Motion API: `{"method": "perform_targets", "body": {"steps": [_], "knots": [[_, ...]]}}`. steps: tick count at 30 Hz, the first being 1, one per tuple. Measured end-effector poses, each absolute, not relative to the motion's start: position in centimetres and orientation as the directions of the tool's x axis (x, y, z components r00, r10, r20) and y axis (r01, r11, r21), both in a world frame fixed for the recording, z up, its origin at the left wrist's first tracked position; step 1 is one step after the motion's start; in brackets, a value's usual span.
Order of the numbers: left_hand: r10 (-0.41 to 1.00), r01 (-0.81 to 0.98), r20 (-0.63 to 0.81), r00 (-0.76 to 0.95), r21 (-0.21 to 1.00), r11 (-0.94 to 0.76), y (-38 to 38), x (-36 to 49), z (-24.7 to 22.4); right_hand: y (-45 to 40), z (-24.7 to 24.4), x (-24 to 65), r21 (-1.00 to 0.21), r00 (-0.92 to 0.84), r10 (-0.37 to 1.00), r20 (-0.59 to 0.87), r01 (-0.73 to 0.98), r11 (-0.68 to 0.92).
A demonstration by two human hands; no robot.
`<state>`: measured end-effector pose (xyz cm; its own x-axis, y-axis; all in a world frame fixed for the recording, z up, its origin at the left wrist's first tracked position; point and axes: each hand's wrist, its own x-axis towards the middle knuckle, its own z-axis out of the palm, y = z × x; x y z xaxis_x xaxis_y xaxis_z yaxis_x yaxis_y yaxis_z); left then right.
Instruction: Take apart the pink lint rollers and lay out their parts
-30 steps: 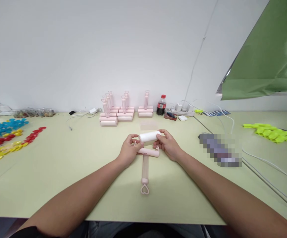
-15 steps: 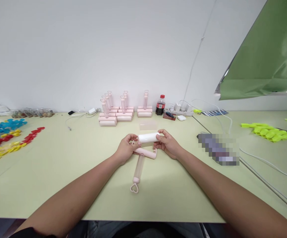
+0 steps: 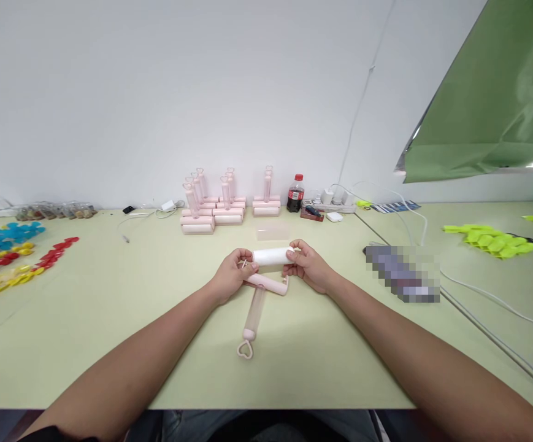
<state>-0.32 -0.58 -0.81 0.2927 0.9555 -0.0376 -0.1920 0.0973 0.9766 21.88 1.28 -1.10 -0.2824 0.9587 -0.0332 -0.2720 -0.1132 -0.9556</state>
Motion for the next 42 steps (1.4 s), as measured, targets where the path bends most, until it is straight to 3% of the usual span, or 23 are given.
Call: {"method": "perform_targets", "body": {"steps": [7,25,32,42], "knots": [[0.966,-0.2,-0.008,0.26,0.978,0.062,-0.79,-0.17,-0.53,1.07,-0.95,21.67,-0.955,-0.259,0.965,-0.033,-0.277,-0.107],[0.984,-0.29,-0.094,0.149,0.947,0.135,-0.57,0.07,-0.46,1.56,-1.2,21.57,-0.931,-0.156,0.982,-0.107,-0.332,-0.154],[0.979,-0.242,-0.16,0.127,0.952,0.187,-0.39,0.15,-0.23,1.63,-1.1,21.6,-0.916,-0.115,0.986,-0.123,-0.368,-0.158],[0.972,-0.234,-0.223,0.074,0.944,0.234,-0.26,0.14,-0.23,1.74,-1.01,21.21,-0.945,-0.072,0.987,-0.143,-0.285,-0.158]]}}
